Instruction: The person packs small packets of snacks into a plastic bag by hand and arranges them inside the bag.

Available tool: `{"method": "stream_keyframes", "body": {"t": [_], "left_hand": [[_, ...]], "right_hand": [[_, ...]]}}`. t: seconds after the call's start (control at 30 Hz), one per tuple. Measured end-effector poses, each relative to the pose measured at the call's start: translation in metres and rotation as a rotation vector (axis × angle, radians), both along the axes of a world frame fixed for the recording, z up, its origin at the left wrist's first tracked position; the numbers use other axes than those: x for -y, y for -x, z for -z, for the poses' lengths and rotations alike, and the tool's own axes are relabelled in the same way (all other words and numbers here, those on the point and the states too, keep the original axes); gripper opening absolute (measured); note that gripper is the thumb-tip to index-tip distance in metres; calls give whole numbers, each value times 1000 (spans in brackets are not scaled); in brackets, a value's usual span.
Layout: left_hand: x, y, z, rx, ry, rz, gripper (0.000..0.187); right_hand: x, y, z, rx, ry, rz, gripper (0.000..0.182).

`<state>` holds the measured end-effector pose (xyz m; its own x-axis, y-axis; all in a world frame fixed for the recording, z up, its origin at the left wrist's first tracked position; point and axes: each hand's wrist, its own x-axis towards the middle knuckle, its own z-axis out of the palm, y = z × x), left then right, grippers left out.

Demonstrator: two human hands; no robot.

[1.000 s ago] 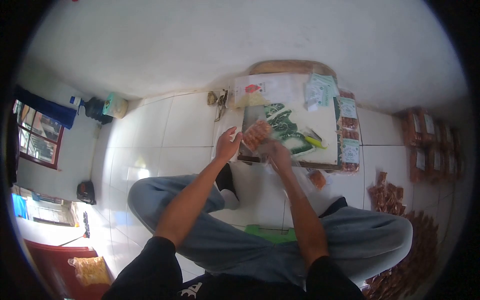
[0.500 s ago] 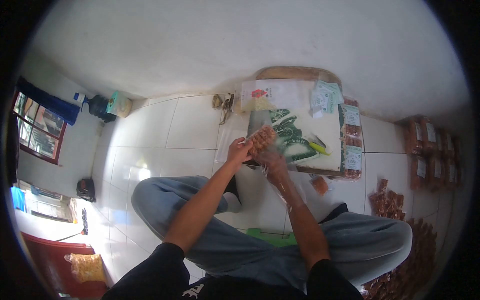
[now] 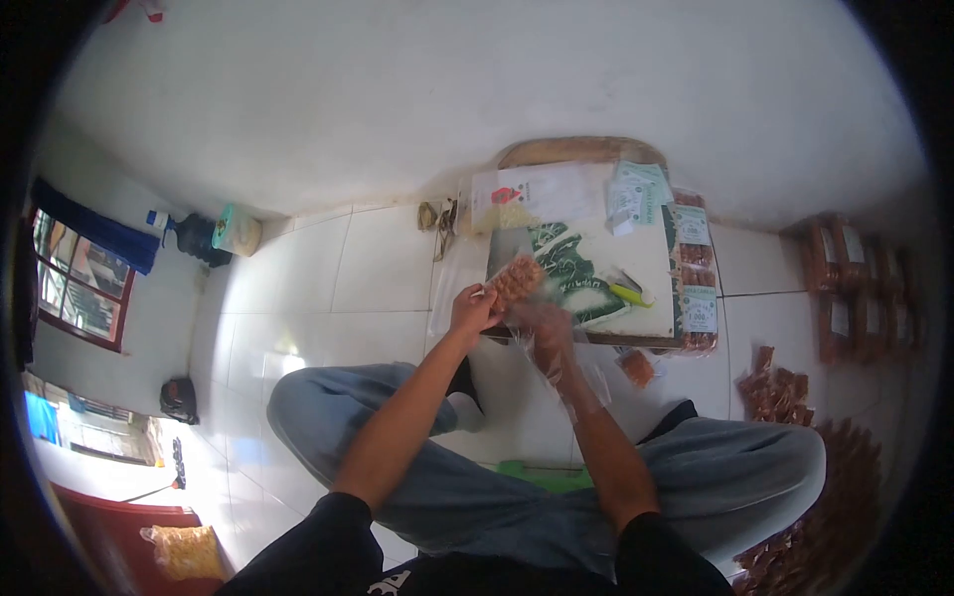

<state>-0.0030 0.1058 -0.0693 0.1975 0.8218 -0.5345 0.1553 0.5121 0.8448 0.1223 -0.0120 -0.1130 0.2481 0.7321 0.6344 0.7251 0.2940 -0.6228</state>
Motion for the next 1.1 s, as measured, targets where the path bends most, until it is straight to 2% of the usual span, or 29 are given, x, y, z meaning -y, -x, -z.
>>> {"method": "stream_keyframes", "body": {"t": [0.07,0.13,0.33,0.57,0.63,0.67,0.73,0.77,0.83,0.93,1.03,1.1], "left_hand": [[0,0,2,-19,-8,14,52],[2,-1,-1,7,-3,23,53],[4,-6,-12,-23,10,18,55],[7,-8,-19,-41,13,32,53],[5,-7,-13,-38,7,38,52],[4,-6,-10,-44,5,44,52],[3,-5,-2,-34,12,60,53],[2,-3,1,-41,11,62,53],[0,-1,3,-41,17,82,56],[-4,1,7,-10,33,108,56],[-1,1,4,-18,31,121,54],[2,-1,1,-47,20,124,53]], "right_hand": [[3,3,-7,4,4,2,47],[9,8,-16,303,314,80,47],[9,10,-5,140,138,69,49],[17,12,-5,137,19,104,53],[10,15,6,90,-31,199,37],[6,12,10,84,-31,206,37],[-1,3,15,-254,-239,-20,19],[-3,4,18,-260,-241,-18,19],[-6,5,14,-145,-118,156,11],[-7,2,4,-17,-15,186,10],[-5,1,8,-3,112,166,8],[-2,-1,0,-62,98,118,10]]}}
